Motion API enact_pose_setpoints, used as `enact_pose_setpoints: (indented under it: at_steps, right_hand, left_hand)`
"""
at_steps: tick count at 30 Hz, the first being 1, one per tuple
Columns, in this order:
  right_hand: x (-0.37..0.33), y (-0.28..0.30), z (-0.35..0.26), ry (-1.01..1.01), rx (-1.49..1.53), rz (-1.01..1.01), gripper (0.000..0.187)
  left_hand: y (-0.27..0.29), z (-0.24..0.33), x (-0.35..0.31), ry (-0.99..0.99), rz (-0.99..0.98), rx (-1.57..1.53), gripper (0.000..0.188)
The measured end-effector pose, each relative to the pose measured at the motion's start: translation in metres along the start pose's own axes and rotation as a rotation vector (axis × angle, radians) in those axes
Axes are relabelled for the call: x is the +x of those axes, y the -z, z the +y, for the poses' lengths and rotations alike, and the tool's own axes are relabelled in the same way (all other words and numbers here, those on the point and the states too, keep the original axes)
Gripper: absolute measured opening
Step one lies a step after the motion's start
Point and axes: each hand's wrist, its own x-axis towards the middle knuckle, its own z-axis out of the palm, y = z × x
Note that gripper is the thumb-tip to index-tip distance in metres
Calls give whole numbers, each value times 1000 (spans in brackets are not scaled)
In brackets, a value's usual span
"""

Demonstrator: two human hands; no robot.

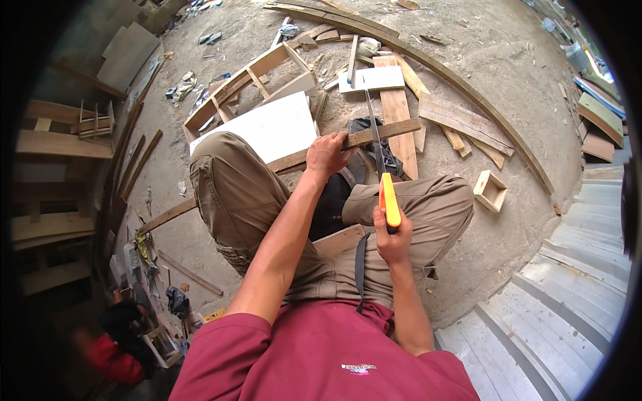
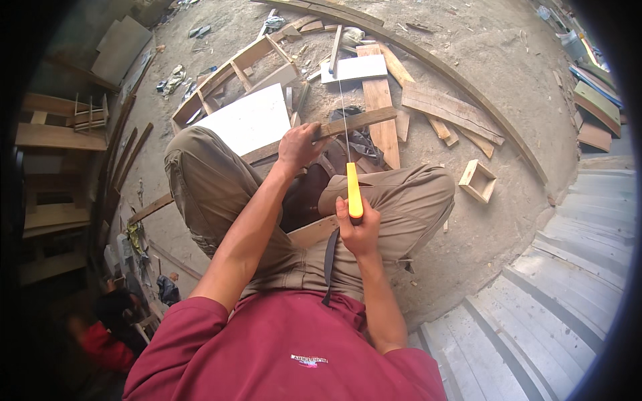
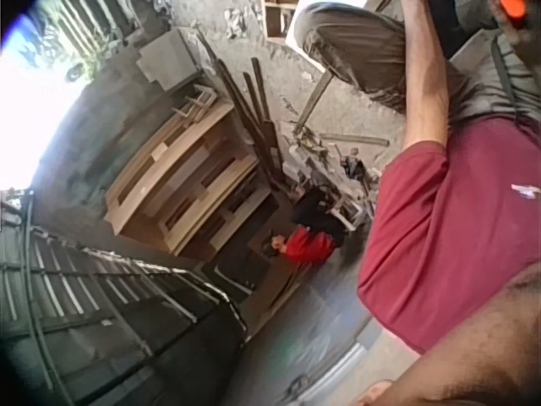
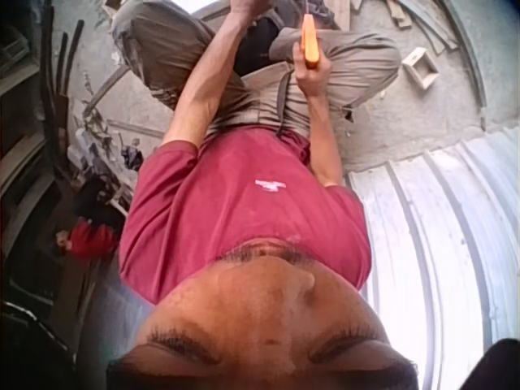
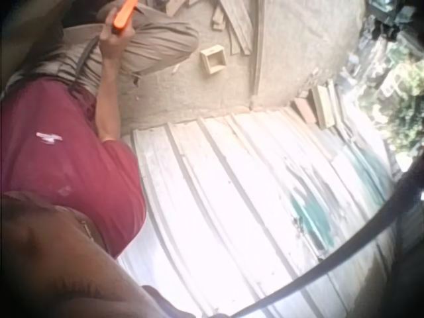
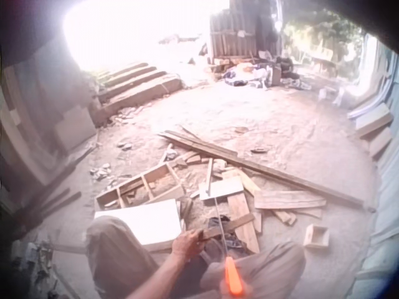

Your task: The person sits on the floor and uses a hand saw to cut a small wooden stick. After cutting, they use a sanding block to smooth the edges of the stick and then fit it into a wooden frame.

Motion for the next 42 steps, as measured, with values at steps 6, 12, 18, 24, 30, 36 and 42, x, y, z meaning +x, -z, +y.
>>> enact_pose_setpoints:
  at_steps: [6, 12, 18, 24, 30, 36, 42]
  right_hand:
    - [5, 13, -20, -33, -45, -73, 23]
    - [1, 15, -31, -10, -44, -142, 24]
    - [3, 7, -45, 3, -128, -101, 29]
    - [5, 17, -62, -82, -254, -120, 32]
    - [19, 10, -106, -131, -408, -64, 32]
    - [-11, 13, -147, -88, -552, -38, 29]
    - [93, -46, -87, -116, -513, -34, 34]
  left_hand:
    - [0, 12, 6, 120, -59, -40, 44]
    - [0, 14, 6, 90, -179, 31, 41]
    - [9, 14, 19, 116, -342, -39, 39]
    - [1, -16, 44, -19, -471, -3, 32]
    - [-33, -28, 51, 150, -339, -31, 36]
    - [-12, -13, 51, 185, -395, -68, 32]
    - [-9, -7, 45, 371, -429, -145, 46]
